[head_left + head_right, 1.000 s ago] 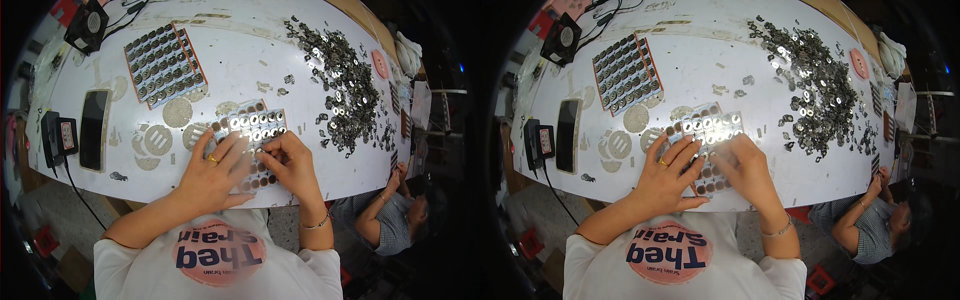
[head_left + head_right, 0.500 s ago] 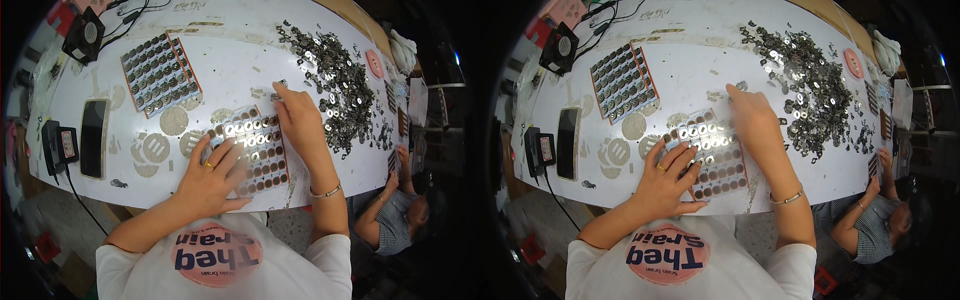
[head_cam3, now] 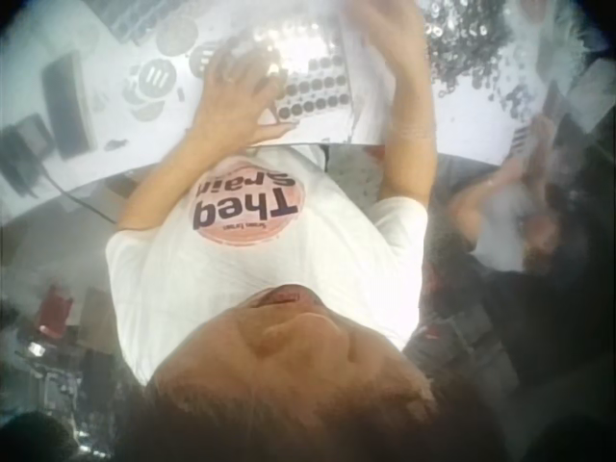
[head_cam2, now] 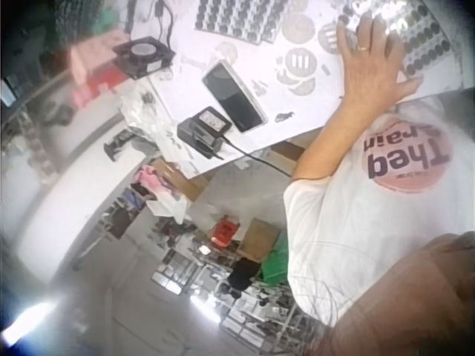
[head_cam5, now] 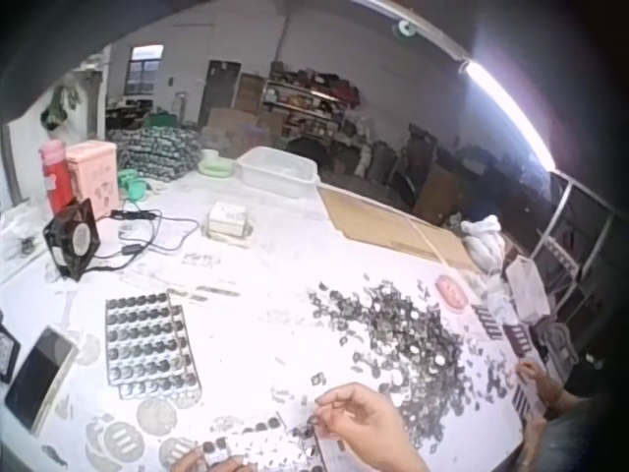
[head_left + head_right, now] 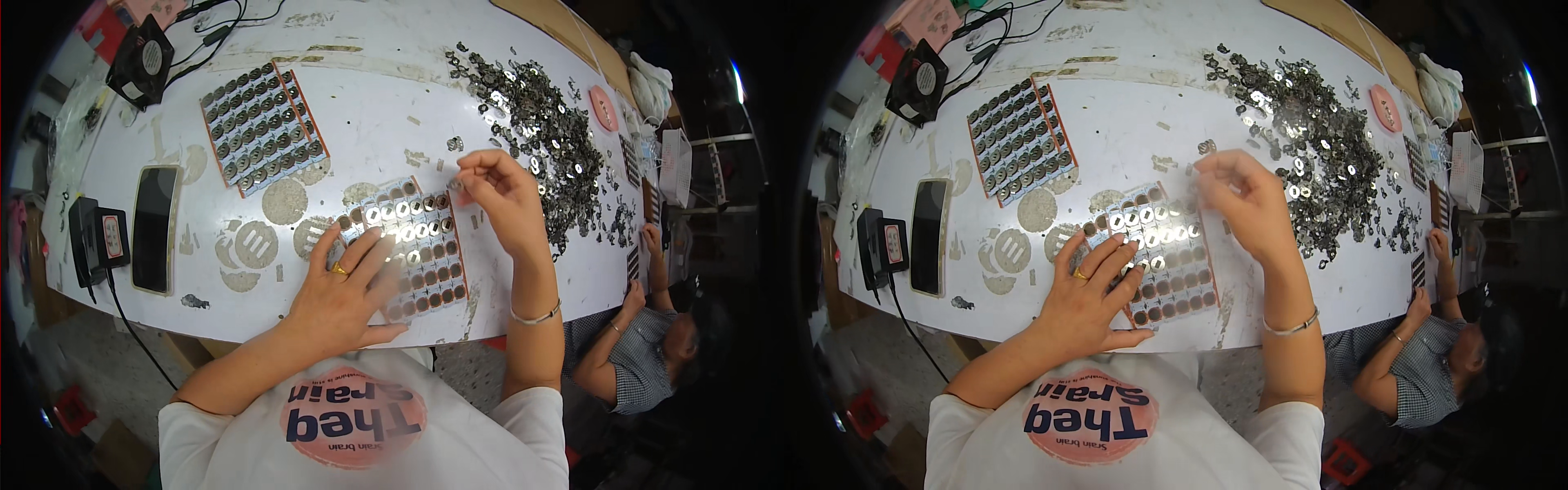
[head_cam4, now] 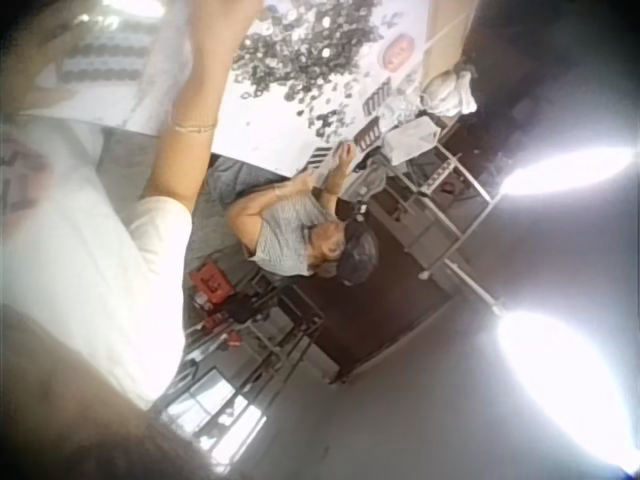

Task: The person assembles metal washers into a plastic grid tray by hand, placing them one by one into the grid openings.

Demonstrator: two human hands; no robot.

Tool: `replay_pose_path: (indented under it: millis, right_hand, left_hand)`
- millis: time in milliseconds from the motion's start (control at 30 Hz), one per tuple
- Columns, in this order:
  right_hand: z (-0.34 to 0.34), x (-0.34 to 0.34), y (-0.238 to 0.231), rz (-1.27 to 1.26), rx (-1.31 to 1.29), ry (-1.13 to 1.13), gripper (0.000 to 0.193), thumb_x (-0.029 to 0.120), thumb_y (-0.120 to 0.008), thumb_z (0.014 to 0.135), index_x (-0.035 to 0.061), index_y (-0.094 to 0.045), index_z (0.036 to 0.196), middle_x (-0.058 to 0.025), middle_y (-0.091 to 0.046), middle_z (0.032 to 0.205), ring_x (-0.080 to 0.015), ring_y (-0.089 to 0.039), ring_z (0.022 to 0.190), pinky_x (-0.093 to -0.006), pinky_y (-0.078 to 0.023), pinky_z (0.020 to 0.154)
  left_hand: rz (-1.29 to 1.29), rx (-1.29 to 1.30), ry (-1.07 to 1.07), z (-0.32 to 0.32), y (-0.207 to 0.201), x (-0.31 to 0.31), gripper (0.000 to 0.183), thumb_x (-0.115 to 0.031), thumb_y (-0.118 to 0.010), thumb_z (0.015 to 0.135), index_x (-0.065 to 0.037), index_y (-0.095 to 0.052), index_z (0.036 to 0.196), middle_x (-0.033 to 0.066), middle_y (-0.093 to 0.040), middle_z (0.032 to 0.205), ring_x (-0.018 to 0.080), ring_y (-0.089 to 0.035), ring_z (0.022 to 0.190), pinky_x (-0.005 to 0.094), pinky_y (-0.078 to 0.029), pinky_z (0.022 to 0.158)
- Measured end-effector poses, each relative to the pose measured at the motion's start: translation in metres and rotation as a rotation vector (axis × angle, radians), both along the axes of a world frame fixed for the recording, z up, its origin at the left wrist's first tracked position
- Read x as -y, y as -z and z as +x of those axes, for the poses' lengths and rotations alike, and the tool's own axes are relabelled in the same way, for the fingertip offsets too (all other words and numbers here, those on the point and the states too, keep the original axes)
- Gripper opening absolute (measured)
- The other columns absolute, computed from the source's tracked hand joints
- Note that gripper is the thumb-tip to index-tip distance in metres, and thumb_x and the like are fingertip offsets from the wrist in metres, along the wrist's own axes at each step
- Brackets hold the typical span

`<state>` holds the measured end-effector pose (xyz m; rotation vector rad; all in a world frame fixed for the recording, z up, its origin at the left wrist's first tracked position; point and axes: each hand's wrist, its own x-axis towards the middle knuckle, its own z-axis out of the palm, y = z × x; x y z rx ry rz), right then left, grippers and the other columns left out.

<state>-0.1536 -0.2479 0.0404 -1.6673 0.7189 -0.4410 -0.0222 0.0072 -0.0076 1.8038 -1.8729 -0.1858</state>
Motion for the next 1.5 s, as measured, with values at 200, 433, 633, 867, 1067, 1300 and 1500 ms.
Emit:
replay_pose_path:
  millis: [200, 433, 633, 867, 1067, 1300, 1500]
  right_hand:
    - [-0.028, -0.034, 0.003, 0.152, 0.095, -0.094, 0.022, -0.004, -0.068, 0.098, -0.0023, -0.068, 0.120, -0.0030, -0.070, 0.107, -0.0086, -0.067, 0.090, -0.0262, -0.060, 0.082]
    - [-0.042, -0.060, 0.002, 0.120, -0.001, -0.143, 0.023, -0.004, -0.069, 0.096, -0.0007, -0.069, 0.119, -0.0018, -0.073, 0.104, -0.0056, -0.066, 0.091, -0.0213, -0.054, 0.079]
    - [-0.051, -0.051, 0.018, 0.438, 0.063, -0.115, 0.017, 0.000, -0.066, 0.101, 0.0016, -0.069, 0.118, -0.0023, -0.073, 0.102, -0.0066, -0.068, 0.088, -0.0239, -0.056, 0.073]
    - [-0.043, -0.064, 0.012, -0.127, -0.188, -0.219, 0.021, -0.007, -0.068, 0.096, -0.0009, -0.072, 0.116, -0.0020, -0.070, 0.102, -0.0059, -0.065, 0.088, -0.0213, -0.056, 0.072]
    - [-0.040, -0.061, 0.008, -0.208, -0.203, -0.266, 0.027, -0.003, -0.069, 0.093, 0.0068, -0.074, 0.117, -0.0018, -0.070, 0.094, -0.0091, -0.065, 0.076, -0.0268, -0.054, 0.068]
    - [-0.039, -0.061, 0.006, -0.187, -0.255, -0.228, 0.021, 0.000, -0.071, 0.095, 0.0055, -0.073, 0.115, -0.0072, -0.071, 0.095, -0.0152, -0.069, 0.079, -0.0297, -0.056, 0.071]
    - [-0.031, -0.066, 0.005, -0.306, -0.211, -0.217, 0.019, 0.001, -0.075, 0.094, 0.0051, -0.073, 0.112, -0.0086, -0.066, 0.100, -0.0168, -0.067, 0.079, -0.0309, -0.056, 0.071]
  left_hand:
    - [0.010, -0.003, 0.010, 0.000, 0.002, 0.000, 0.077, -0.061, -0.086, 0.075, -0.007, -0.069, 0.129, 0.0167, -0.058, 0.146, 0.0339, -0.044, 0.149, 0.0670, -0.021, 0.124]
    - [0.039, 0.003, 0.006, 0.000, -0.001, 0.001, 0.077, -0.060, -0.085, 0.076, -0.015, -0.069, 0.137, 0.0151, -0.056, 0.147, 0.0319, -0.043, 0.150, 0.0659, -0.020, 0.124]
    - [0.032, -0.003, 0.003, -0.001, 0.002, 0.001, 0.077, -0.060, -0.085, 0.076, -0.015, -0.069, 0.136, 0.0145, -0.055, 0.148, 0.0314, -0.042, 0.150, 0.0656, -0.020, 0.124]
    - [0.042, -0.004, 0.000, 0.000, 0.001, 0.000, 0.077, -0.060, -0.086, 0.075, -0.015, -0.069, 0.136, 0.0146, -0.055, 0.148, 0.0316, -0.043, 0.150, 0.0653, -0.020, 0.124]
    - [0.047, -0.004, 0.003, 0.000, 0.001, 0.000, 0.078, -0.060, -0.086, 0.075, -0.015, -0.069, 0.137, 0.0148, -0.055, 0.149, 0.0314, -0.042, 0.151, 0.0652, -0.020, 0.125]
    - [0.054, -0.001, 0.007, -0.001, 0.001, 0.001, 0.077, -0.060, -0.085, 0.076, -0.015, -0.070, 0.136, 0.0148, -0.055, 0.149, 0.0313, -0.042, 0.151, 0.0652, -0.019, 0.125]
    - [0.050, 0.003, -0.003, -0.001, 0.001, 0.001, 0.076, -0.060, -0.086, 0.076, -0.015, -0.071, 0.135, 0.0151, -0.055, 0.151, 0.0309, -0.042, 0.151, 0.0649, -0.018, 0.125]
